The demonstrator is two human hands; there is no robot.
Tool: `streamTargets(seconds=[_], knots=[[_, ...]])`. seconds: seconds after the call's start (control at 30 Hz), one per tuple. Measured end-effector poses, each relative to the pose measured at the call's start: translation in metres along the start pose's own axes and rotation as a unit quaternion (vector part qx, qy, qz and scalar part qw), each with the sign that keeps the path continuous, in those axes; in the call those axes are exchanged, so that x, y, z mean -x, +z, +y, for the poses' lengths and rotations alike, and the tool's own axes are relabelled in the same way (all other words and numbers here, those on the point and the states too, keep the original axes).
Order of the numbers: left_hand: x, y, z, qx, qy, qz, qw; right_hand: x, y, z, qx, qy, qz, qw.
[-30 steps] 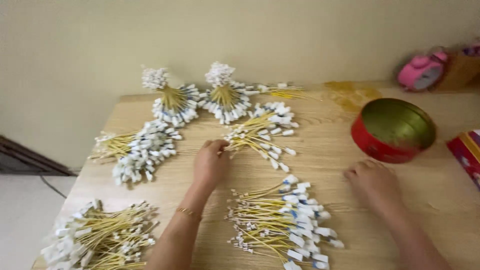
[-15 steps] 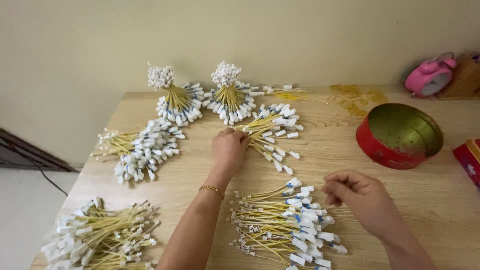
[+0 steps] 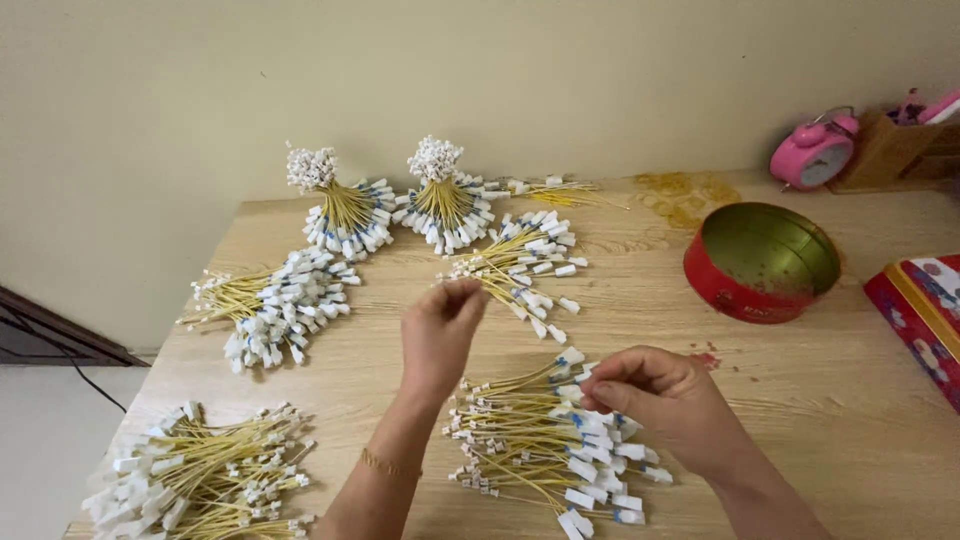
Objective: Sorting and inspecting individual electronic wires from bundles at a desk.
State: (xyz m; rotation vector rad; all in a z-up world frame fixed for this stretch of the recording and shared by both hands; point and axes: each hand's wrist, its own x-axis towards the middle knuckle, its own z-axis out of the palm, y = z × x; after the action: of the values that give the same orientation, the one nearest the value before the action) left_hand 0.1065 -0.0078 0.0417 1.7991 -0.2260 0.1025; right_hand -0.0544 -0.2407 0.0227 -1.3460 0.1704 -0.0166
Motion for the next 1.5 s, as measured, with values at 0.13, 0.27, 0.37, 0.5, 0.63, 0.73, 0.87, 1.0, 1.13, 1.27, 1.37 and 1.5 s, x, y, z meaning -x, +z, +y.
streamTargets(seconds=[0.13,0.27,0.37,0.5,0.63,0.73,0.87,1.0,1.13,1.27,1.37,1.5], knots=[[0.044,0.005,-0.008,0.129,-0.056,-0.051,0.989,0.009,0.029,-0.018,0.014,-0.028,0.016,0.999],[0.076,0.006,0.005,0.225,-0.108,-0.039,0.968,0.016,0.069,-0.046,0.214,-0.183,0.043,0.959],[0.093,0.007,0.013,0.278,-0.130,-0.048,0.951,0.017,0.087,-0.057,0.352,-0.281,0.071,0.890],[0.108,0.004,0.020,0.327,-0.122,-0.077,0.934,0.016,0.092,-0.057,0.428,-0.335,0.083,0.835],[0.111,0.003,0.021,0.336,-0.109,-0.096,0.931,0.017,0.088,-0.059,0.445,-0.355,0.065,0.820],[0.112,0.002,0.024,0.336,-0.115,-0.099,0.930,0.017,0.084,-0.060,0.437,-0.338,0.044,0.832],[0.111,-0.001,0.026,0.319,-0.138,-0.133,0.928,0.018,0.080,-0.057,0.392,-0.261,-0.003,0.882],[0.109,0.003,0.011,0.356,-0.191,-0.139,0.904,0.016,0.077,-0.048,0.311,-0.197,-0.026,0.929],[0.110,0.004,0.007,0.400,-0.184,-0.139,0.887,0.015,0.076,-0.043,0.313,-0.192,-0.012,0.930],[0.110,0.001,0.011,0.367,-0.182,-0.142,0.901,0.014,0.075,-0.042,0.318,-0.184,-0.015,0.930],[0.109,-0.002,0.010,0.341,-0.169,-0.162,0.910,0.014,0.074,-0.043,0.307,-0.173,-0.022,0.936],[0.107,-0.006,0.007,0.350,-0.150,-0.194,0.904,0.010,0.072,-0.031,0.277,-0.150,-0.014,0.949]])
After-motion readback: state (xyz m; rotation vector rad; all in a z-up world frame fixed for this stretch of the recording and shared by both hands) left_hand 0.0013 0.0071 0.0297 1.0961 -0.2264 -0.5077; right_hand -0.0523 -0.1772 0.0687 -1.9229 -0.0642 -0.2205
